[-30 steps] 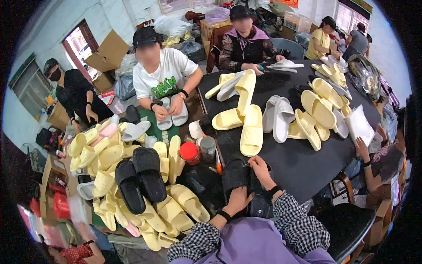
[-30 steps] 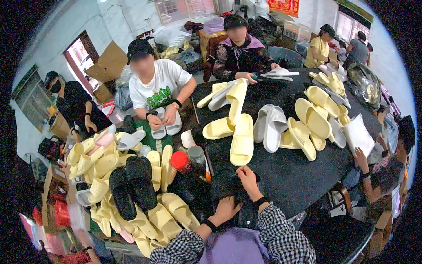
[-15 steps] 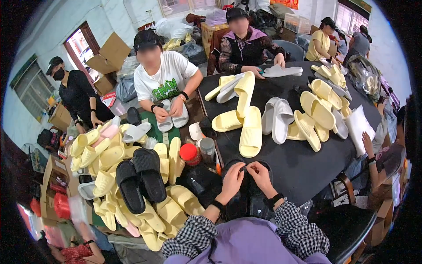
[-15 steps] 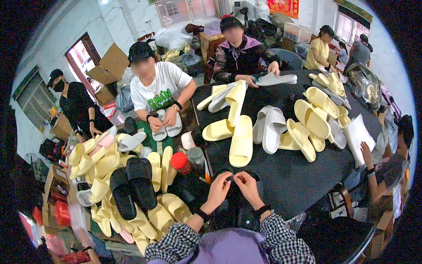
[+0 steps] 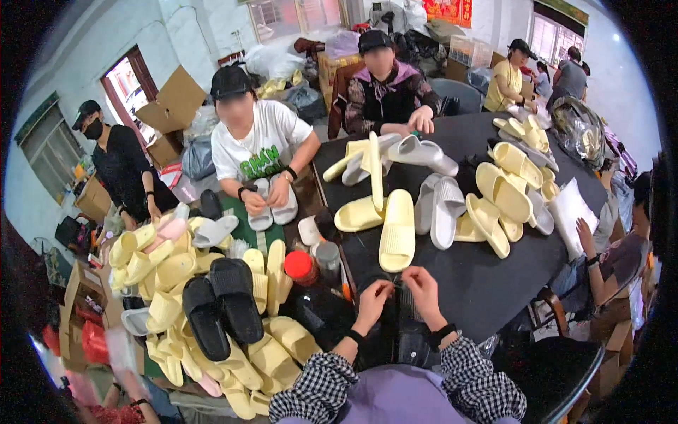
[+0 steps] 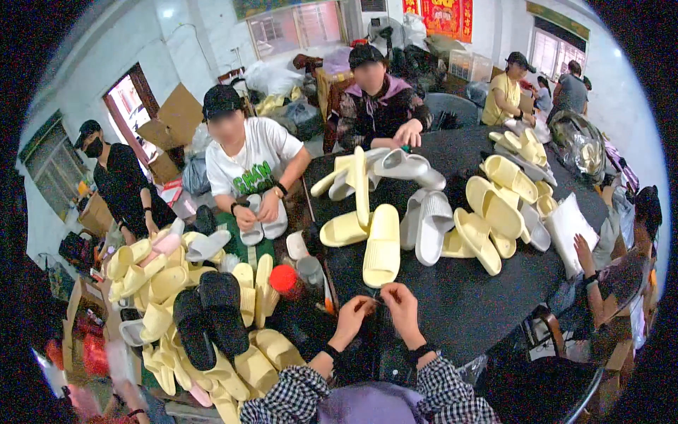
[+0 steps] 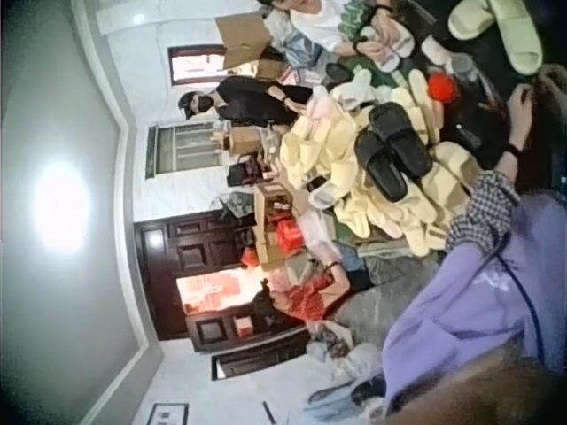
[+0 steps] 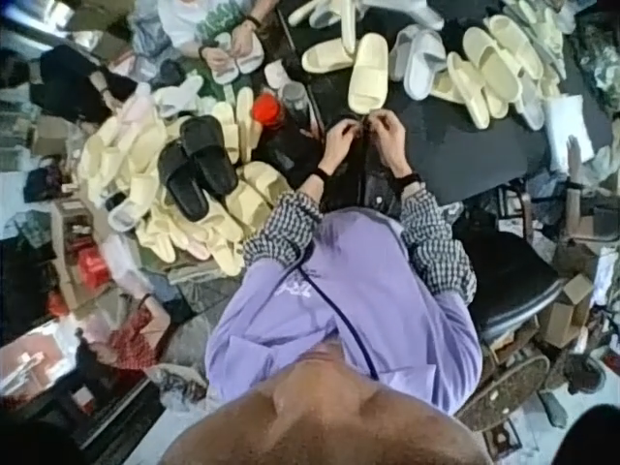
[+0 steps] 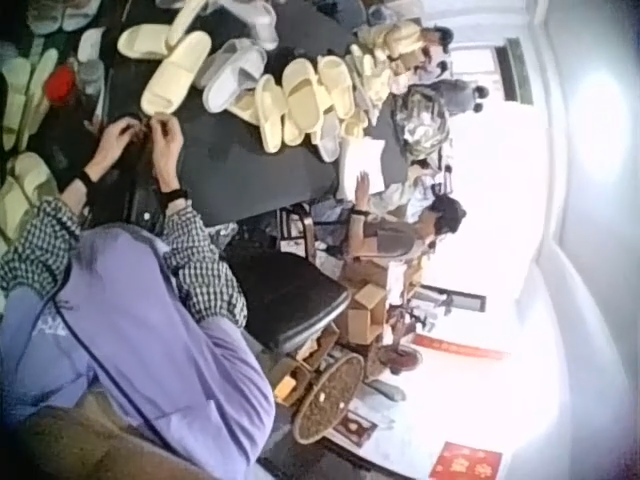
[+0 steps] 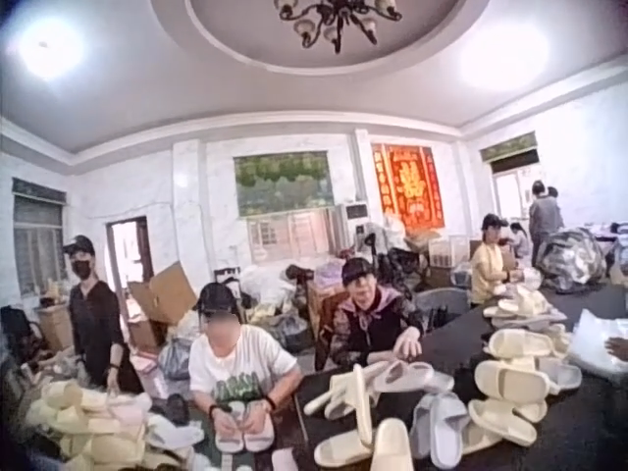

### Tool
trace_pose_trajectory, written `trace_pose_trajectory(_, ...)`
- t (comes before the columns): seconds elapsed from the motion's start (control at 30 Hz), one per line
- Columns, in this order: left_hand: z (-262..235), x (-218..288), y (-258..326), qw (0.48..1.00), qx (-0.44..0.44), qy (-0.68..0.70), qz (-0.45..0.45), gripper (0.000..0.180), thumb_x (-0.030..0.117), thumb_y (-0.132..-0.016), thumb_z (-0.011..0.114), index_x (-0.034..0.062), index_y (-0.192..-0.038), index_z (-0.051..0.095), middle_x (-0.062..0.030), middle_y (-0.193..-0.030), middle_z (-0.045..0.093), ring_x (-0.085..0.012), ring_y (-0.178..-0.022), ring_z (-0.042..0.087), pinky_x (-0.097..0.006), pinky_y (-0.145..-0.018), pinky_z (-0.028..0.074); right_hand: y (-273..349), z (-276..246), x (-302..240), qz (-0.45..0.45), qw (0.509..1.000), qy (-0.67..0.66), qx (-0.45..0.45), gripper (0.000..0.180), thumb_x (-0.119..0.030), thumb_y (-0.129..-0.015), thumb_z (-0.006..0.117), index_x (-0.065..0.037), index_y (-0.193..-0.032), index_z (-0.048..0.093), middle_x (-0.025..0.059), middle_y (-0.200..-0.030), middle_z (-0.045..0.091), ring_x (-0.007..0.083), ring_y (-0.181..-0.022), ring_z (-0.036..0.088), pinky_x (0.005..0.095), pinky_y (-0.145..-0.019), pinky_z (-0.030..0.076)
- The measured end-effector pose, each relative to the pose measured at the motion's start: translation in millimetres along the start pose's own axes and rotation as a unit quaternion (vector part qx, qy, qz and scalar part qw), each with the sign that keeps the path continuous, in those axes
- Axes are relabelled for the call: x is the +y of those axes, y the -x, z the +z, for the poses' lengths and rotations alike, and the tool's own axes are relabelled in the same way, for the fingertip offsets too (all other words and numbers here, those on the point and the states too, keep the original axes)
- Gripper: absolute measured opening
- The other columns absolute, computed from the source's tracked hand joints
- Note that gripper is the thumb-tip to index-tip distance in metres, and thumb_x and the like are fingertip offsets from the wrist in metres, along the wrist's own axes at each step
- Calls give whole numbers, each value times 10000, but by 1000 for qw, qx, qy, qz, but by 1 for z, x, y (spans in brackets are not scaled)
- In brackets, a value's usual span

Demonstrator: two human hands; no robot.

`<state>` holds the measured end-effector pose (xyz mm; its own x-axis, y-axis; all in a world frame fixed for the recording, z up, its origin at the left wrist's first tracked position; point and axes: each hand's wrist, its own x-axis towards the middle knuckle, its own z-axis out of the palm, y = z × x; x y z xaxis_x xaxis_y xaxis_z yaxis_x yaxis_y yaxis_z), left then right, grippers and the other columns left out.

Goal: The recorder and several other workers are assembling foam slippers by checking and matching components at a large table.

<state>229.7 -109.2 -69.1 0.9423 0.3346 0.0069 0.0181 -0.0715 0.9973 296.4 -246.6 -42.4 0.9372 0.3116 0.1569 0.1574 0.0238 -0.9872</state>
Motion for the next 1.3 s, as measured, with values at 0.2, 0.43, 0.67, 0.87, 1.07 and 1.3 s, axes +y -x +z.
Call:
trace_pose_trajectory(0.2,-5,1,1,999,-24,0,-37,158,124,-945,563,-4,-991,643,-59,-933,654,-124,-851,597,-264,-763,468,-4,7,-5,-19,998,68,1,209,-14,-885,609,27,-1090,621,81,-957,656,124,-832,636,245,-745,510)
trace_pose_trajectory(0.43,-5,-13,0,996,2,-41,82,157,132,-924,597,-16,-959,635,-76,-912,621,-145,-814,584,-271,-729,465,15,10,41,134,984,-112,35,203,-97,-941,565,37,-1086,615,86,-999,648,127,-845,633,251,-795,522)
trace_pose_trajectory(0.67,-4,-14,1,999,22,-34,20,127,102,-914,603,-19,-950,611,-73,-879,613,-144,-784,591,-273,-712,467,15,9,23,125,986,-106,24,213,-140,-963,536,14,-1065,641,40,-971,653,97,-864,591,242,-783,476)
trace_pose_trajectory(0.87,-2,-22,2,999,32,-21,24,114,94,-915,603,-15,-946,605,-66,-861,601,-135,-754,569,-264,-697,463,17,10,22,119,989,-87,-3,209,-140,-955,543,9,-1052,652,23,-921,650,88,-842,578,232,-763,464)
trace_pose_trajectory(1.07,-3,-12,4,999,24,-34,35,107,90,-919,597,-13,-947,599,-59,-866,596,-124,-759,564,-257,-694,458,19,15,22,88,995,-30,-26,175,-100,-933,563,8,-1033,659,29,-858,643,84,-790,577,230,-717,468)
trace_pose_trajectory(1.3,-3,-11,4,1000,13,-8,5,130,105,-924,589,-13,-978,590,-27,-845,592,-94,-746,525,-248,-674,437,17,13,23,103,994,-48,-10,163,-91,-926,571,13,-1017,658,34,-858,650,86,-771,585,231,-720,476)
